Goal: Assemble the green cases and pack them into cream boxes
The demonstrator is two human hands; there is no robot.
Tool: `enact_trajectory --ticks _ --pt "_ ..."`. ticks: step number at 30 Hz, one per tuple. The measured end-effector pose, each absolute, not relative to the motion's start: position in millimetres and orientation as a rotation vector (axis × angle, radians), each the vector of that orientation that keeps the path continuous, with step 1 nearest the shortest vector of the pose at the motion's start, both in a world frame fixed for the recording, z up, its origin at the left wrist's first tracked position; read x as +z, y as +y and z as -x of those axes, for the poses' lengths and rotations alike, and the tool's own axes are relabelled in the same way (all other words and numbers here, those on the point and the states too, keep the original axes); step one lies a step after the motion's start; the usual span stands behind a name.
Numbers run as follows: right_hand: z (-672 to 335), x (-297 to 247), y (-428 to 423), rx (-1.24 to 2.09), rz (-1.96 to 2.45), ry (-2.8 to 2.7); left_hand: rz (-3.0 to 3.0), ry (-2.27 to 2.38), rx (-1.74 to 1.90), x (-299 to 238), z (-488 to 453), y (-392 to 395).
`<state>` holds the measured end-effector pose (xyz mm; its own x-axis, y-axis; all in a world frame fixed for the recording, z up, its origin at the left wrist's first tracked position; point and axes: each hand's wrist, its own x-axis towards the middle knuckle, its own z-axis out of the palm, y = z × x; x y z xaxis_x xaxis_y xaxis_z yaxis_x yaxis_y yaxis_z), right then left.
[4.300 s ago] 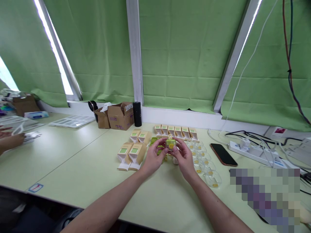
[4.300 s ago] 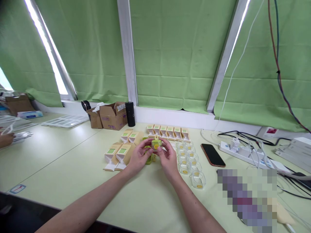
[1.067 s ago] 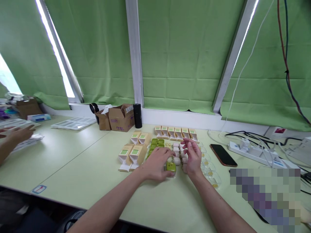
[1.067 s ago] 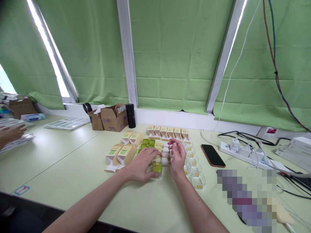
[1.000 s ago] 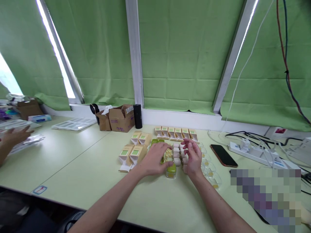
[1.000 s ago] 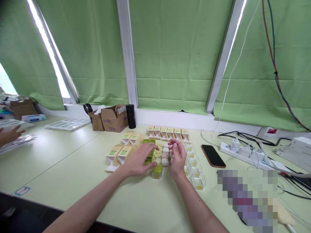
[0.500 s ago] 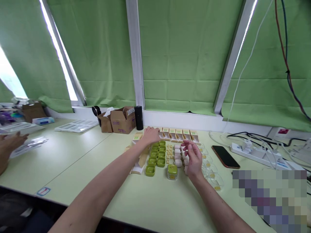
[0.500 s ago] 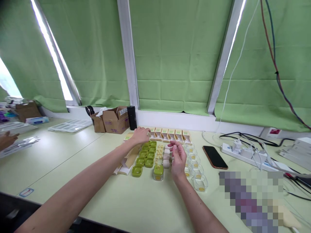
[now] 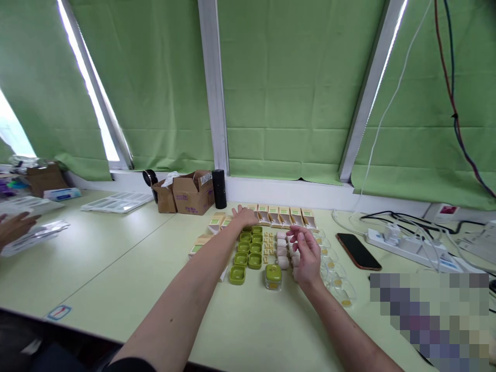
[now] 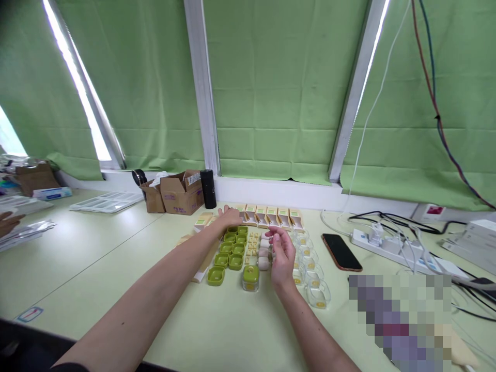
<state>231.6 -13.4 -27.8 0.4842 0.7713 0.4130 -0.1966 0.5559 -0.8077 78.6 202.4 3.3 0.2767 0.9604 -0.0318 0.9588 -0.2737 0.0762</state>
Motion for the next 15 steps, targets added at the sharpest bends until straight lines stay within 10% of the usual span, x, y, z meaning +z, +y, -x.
enact_trajectory --ticks 15 --pt "-234 -30 -10 0.601 0.849 -0.931 -2.655 1.843 0.510 35 -51 157"
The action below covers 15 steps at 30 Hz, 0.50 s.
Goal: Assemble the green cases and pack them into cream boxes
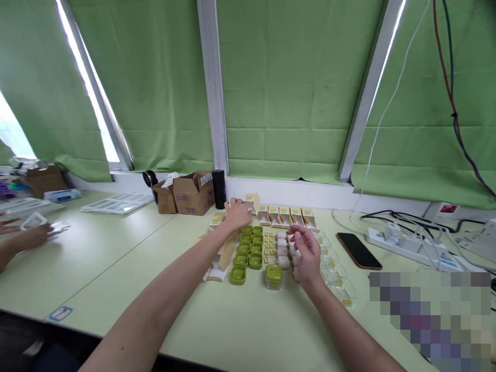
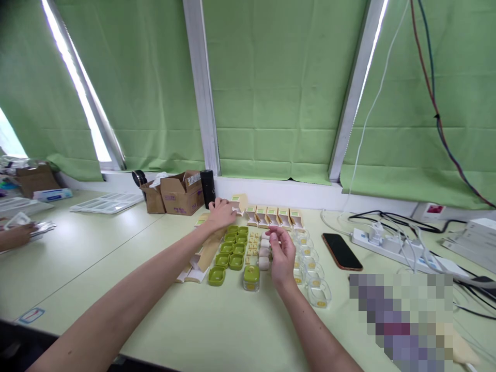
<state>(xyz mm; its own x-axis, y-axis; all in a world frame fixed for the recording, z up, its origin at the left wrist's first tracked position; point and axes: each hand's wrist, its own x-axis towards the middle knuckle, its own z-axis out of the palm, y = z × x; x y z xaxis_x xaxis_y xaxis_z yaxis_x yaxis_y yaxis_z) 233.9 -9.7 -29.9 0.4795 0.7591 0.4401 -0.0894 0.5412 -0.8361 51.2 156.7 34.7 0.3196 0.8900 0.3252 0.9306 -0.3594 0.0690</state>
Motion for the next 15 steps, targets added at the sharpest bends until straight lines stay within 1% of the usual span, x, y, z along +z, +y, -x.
enact_trajectory --ticks 4,8,11,15 --pt "-236 -32 -3 0.559 1.014 -0.975 2.399 -1.470 -0.615 41 -52 99" --pt "-237 -30 1 0.508 1.184 -0.998 2.261 -1.114 -0.759 34 -56 37" --pt "-236 -25 0 0.552 1.174 -0.990 2.244 -0.963 -0.795 23 -58 5" --pt "-234 -20 -3 0.623 1.082 -0.995 2.254 -0.803 -0.821 10 -56 -16"
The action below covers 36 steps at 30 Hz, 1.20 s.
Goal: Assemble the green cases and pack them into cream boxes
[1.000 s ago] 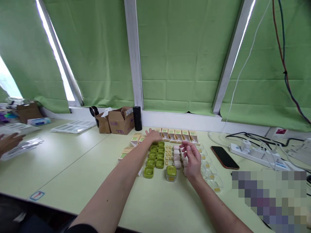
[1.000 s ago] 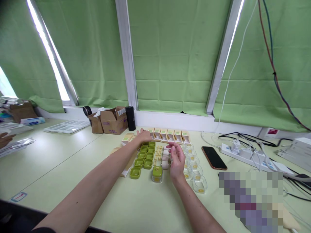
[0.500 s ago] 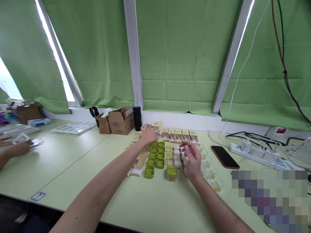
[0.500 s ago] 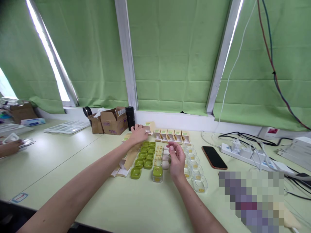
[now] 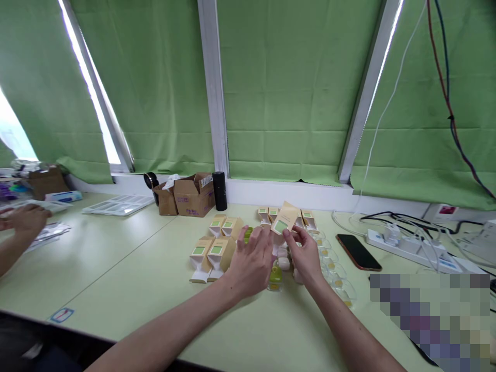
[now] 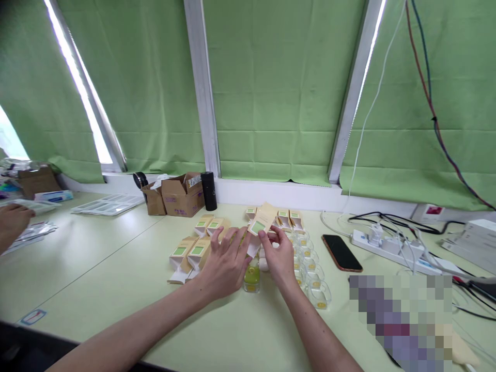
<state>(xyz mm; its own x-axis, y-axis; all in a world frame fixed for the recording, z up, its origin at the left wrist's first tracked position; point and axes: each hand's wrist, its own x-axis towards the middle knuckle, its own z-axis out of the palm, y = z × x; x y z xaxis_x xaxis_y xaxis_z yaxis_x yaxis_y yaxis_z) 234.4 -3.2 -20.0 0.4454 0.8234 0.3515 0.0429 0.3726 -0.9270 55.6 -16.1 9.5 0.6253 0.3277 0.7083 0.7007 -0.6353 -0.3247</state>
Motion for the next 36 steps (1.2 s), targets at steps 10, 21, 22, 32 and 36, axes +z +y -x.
enact_trajectory --ticks 10,21,22,32,36 --pt "-228 -15 -15 0.467 0.961 -1.152 2.606 -0.983 -1.432 13 -47 2" --pt "-239 -4 -16 -0.238 0.870 -1.606 2.472 -0.680 -1.647 11 -59 33" --pt "-242 -3 -15 -0.282 0.873 -1.641 2.404 -0.656 -1.637 10 -58 33" --pt "-263 -31 -16 -0.455 0.935 -1.585 2.143 -0.618 -1.546 -7 -44 30" --pt "-260 -30 -21 -0.510 0.931 -1.609 2.148 -0.604 -1.558 -9 -45 26"
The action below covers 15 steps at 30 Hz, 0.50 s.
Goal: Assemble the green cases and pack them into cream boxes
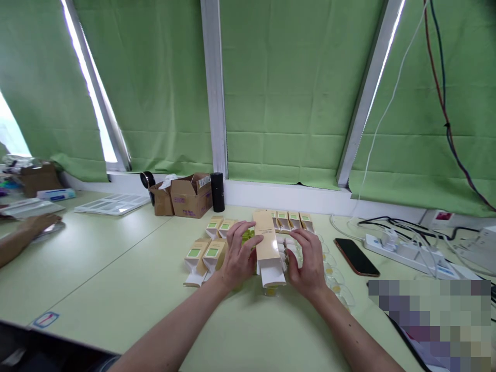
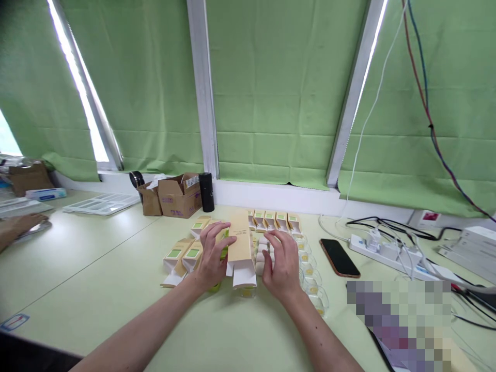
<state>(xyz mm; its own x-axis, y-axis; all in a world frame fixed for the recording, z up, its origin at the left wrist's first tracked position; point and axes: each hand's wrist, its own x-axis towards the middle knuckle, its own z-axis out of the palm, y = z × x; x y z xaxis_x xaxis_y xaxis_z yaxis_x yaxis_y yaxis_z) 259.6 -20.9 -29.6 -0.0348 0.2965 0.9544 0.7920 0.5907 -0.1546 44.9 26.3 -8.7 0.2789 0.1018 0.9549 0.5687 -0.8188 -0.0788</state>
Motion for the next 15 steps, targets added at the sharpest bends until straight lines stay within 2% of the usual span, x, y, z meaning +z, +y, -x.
enact_trajectory --ticks 11,15 --pt "-249.8 -31.9 -29.4 -0.523 0.906 -1.660 2.546 -0.634 -1.811 -8.4 -44.8 19.3" --pt "-248.2 -32.4 -30.2 -0.482 0.893 -1.631 2.678 -0.925 -2.148 -15.4 -47.1 21.4"
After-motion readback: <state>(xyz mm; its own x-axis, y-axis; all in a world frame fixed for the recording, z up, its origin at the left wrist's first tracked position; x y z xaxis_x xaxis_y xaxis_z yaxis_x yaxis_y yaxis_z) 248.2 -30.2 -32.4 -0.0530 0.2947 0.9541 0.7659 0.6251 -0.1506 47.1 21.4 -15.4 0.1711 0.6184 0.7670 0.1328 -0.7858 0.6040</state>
